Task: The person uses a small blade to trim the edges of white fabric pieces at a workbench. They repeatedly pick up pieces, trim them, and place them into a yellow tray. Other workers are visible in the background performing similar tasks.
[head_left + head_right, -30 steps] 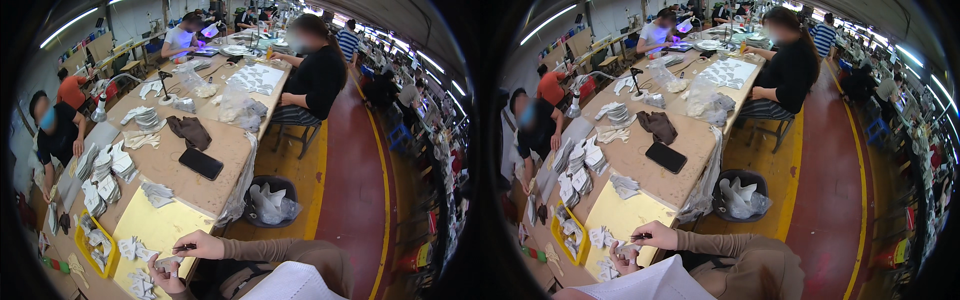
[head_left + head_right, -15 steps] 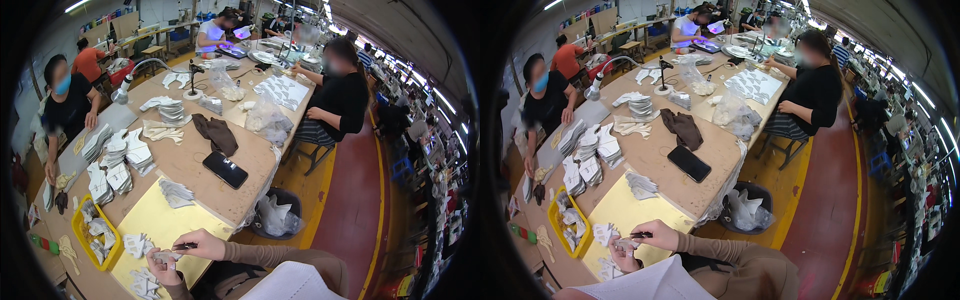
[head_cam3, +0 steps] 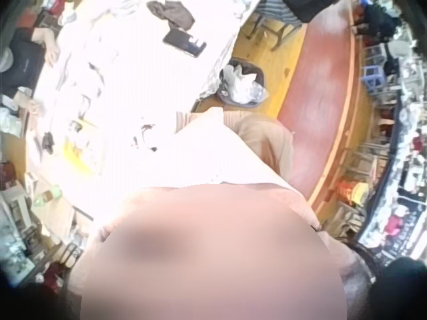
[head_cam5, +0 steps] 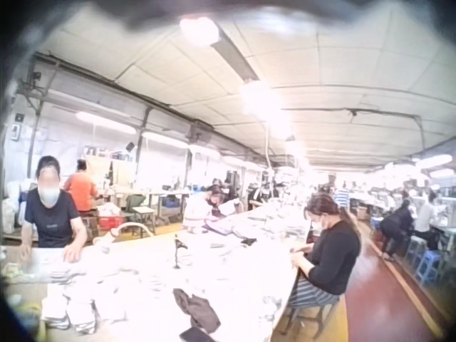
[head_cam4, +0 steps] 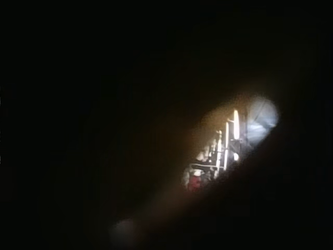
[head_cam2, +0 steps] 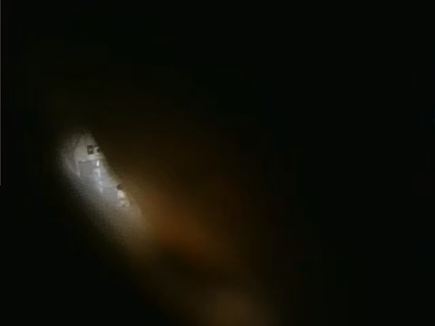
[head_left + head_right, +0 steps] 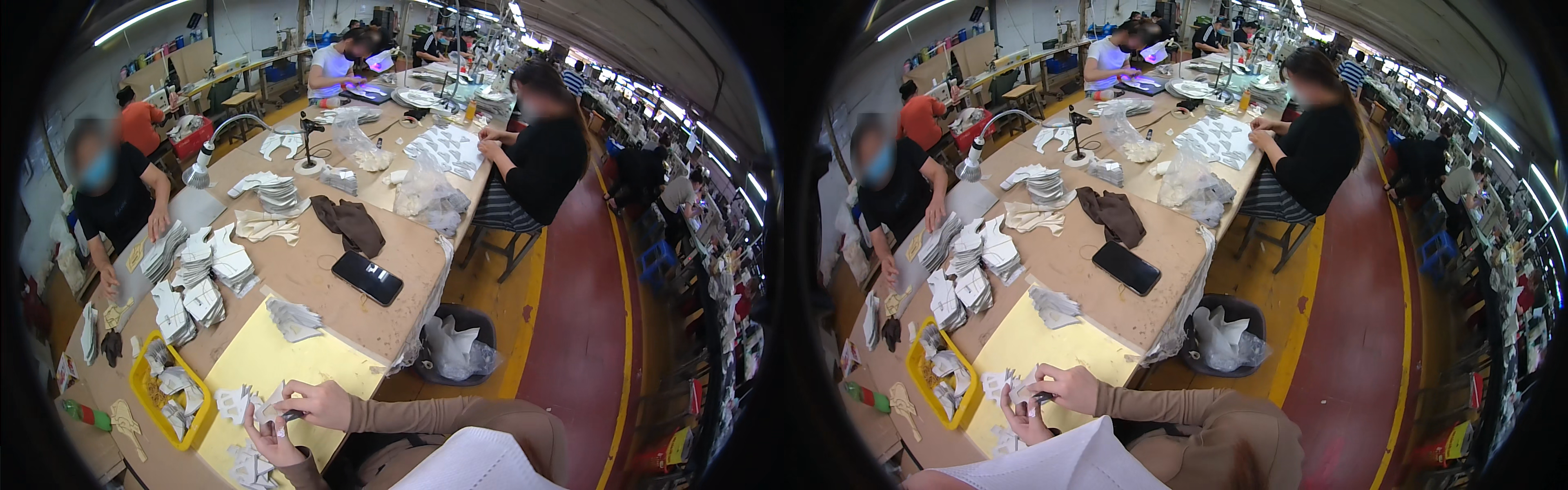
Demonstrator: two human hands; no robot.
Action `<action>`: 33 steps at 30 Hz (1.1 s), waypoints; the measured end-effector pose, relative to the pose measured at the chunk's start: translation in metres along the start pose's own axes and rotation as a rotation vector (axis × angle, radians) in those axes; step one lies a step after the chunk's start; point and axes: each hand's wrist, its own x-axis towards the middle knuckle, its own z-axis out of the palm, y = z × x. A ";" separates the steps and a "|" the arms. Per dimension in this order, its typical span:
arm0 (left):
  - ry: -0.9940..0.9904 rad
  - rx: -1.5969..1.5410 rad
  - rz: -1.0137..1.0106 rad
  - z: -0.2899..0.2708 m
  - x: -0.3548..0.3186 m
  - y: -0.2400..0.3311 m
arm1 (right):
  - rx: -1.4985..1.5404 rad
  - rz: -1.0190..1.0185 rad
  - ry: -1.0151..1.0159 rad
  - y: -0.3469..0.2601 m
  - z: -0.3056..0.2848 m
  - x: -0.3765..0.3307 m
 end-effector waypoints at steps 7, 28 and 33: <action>-0.030 0.075 0.014 -0.007 -0.013 0.015 | 0.053 -0.081 0.009 -0.004 0.000 0.002; 0.051 -0.012 -0.008 -0.008 -0.033 0.019 | 0.160 -0.075 -0.080 -0.010 0.020 -0.004; 0.166 -0.012 -0.075 -0.014 -0.040 0.011 | 0.265 -0.081 -0.076 -0.005 0.037 -0.010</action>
